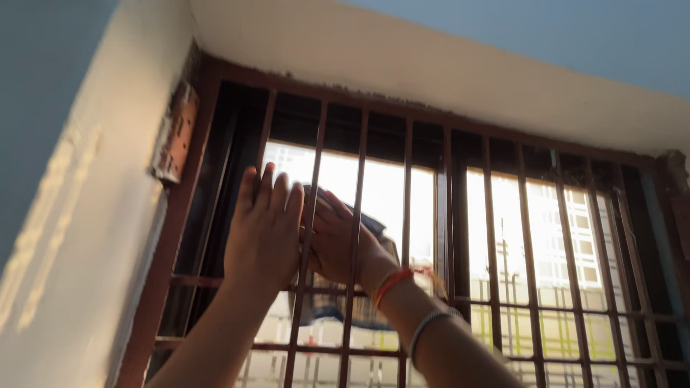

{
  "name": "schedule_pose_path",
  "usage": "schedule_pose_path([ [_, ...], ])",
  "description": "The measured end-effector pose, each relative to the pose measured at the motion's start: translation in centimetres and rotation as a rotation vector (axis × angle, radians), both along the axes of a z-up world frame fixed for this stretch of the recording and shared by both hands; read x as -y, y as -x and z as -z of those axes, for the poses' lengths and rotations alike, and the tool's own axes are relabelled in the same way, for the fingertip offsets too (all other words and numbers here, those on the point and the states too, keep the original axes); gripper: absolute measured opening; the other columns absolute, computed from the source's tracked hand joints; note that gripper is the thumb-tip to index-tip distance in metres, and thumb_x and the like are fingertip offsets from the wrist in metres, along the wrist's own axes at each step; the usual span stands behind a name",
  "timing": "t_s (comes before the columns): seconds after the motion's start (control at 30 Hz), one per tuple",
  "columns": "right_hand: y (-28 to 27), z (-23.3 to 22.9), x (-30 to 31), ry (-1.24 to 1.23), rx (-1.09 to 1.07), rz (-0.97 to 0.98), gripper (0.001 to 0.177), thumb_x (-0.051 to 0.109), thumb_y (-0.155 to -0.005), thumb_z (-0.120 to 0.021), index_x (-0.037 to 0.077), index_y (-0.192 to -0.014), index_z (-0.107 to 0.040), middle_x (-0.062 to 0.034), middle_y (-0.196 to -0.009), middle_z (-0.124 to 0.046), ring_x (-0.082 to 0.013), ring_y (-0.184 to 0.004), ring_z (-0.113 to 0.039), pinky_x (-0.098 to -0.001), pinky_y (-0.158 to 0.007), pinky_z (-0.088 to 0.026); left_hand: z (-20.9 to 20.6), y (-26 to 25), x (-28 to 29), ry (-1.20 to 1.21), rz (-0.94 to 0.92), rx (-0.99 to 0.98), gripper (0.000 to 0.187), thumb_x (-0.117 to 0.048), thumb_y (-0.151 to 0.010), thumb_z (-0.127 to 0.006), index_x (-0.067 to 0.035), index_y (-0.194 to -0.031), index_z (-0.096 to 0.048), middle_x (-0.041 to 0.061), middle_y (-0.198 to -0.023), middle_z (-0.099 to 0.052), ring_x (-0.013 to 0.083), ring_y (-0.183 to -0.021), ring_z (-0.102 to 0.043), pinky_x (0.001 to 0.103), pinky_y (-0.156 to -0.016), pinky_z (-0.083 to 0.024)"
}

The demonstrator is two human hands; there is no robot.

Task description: The person wipes the metal window grille with a cloth, moving systematically from the top to the bottom and across the width. The person uses a spray bottle to apply cleaning solution to the cloth and continues wiping the grille and the window sill.

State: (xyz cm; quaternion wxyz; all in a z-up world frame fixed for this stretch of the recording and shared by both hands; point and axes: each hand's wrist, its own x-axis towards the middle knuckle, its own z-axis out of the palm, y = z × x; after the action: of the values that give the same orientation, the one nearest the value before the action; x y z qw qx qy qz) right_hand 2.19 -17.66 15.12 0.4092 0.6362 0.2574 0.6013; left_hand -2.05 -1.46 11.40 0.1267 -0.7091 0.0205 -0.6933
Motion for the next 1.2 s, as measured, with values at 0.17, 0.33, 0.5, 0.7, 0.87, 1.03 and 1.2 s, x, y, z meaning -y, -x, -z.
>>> schedule_pose_path([
  [0.17, -1.5, -0.7, 0.5, -0.532, -0.026, -0.198, 0.048, 0.038, -0.102, -0.043, 0.020, -0.144, -0.053, -0.0103, -0.156, -0.040, -0.0330, -0.153, -0.023, -0.0518, -0.126, -0.011, -0.6, 0.1, 0.3, -0.011, -0.016, 0.038, 0.075, -0.042, -0.093, -0.033, -0.011, -0.160, -0.027, 0.014, -0.165, -0.028, 0.0296, -0.151, -0.030, 0.054, -0.122, -0.002],
  [0.33, -2.9, -2.4, 1.9, -1.050, 0.190, -0.107, 0.069, 0.047, -0.093, -0.042, 0.005, -0.147, -0.048, -0.0212, -0.155, -0.039, -0.0365, -0.147, -0.030, -0.0493, -0.121, -0.021, -2.0, 0.5, 0.3, -0.048, -0.181, -0.215, 0.057, -0.027, -0.108, -0.037, -0.009, -0.162, -0.028, 0.016, -0.159, -0.040, 0.0253, -0.125, -0.058, 0.051, -0.126, -0.014],
  [0.5, -1.4, -2.5, 0.3, -1.048, -0.097, -0.245, 0.064, 0.046, -0.095, -0.044, 0.003, -0.142, -0.050, -0.0286, -0.149, -0.045, -0.0433, -0.143, -0.038, -0.0602, -0.118, -0.026, -3.2, 0.3, 0.6, 0.025, -0.136, -0.213, 0.057, -0.030, -0.108, -0.031, -0.007, -0.160, -0.031, 0.014, -0.149, -0.050, 0.0283, -0.137, -0.050, 0.051, -0.121, -0.025],
  [0.7, -0.2, -0.7, -1.2, -0.063, -0.035, 0.095, 0.063, 0.059, -0.095, -0.032, 0.025, -0.143, -0.056, -0.0031, -0.148, -0.051, -0.0258, -0.148, -0.037, -0.0514, -0.125, -0.022, -3.3, -1.2, 1.3, -0.005, -0.220, -0.067, 0.067, -0.035, -0.099, -0.018, -0.007, -0.160, -0.013, 0.018, -0.166, -0.020, 0.0364, -0.151, -0.018, 0.064, -0.118, -0.009],
  [0.87, -1.7, -0.6, -0.1, -0.005, 0.166, -0.100, 0.055, 0.056, -0.092, -0.033, 0.029, -0.132, -0.060, 0.0034, -0.142, -0.056, -0.0216, -0.142, -0.043, -0.0483, -0.123, -0.026, -3.5, -1.4, 1.3, -0.003, -0.216, -0.104, 0.062, -0.032, -0.105, -0.018, -0.004, -0.160, -0.014, 0.019, -0.164, -0.018, 0.0340, -0.151, -0.011, 0.064, -0.118, -0.003],
  [1.03, -1.9, -1.3, 0.9, -0.513, -0.078, -0.218, 0.024, 0.035, -0.093, -0.050, 0.030, -0.112, -0.065, 0.0095, -0.138, -0.062, -0.0178, -0.137, -0.055, -0.0401, -0.120, -0.040, -3.0, 0.4, 1.6, -0.012, -0.232, -0.232, 0.071, -0.046, -0.100, -0.017, -0.002, -0.156, -0.012, 0.019, -0.169, -0.014, 0.0361, -0.155, -0.008, 0.066, -0.119, 0.000],
  [1.2, -3.3, -3.9, 1.5, -1.130, 0.094, -0.247, 0.063, 0.038, -0.094, -0.057, -0.001, -0.141, -0.041, -0.0259, -0.144, -0.046, -0.0383, -0.131, -0.053, -0.0464, -0.097, -0.052, -2.7, 1.0, 1.2, -0.005, -0.208, -0.141, 0.068, -0.043, -0.100, -0.021, -0.004, -0.156, -0.018, 0.015, -0.168, -0.018, 0.0322, -0.157, -0.009, 0.061, -0.122, -0.001],
])
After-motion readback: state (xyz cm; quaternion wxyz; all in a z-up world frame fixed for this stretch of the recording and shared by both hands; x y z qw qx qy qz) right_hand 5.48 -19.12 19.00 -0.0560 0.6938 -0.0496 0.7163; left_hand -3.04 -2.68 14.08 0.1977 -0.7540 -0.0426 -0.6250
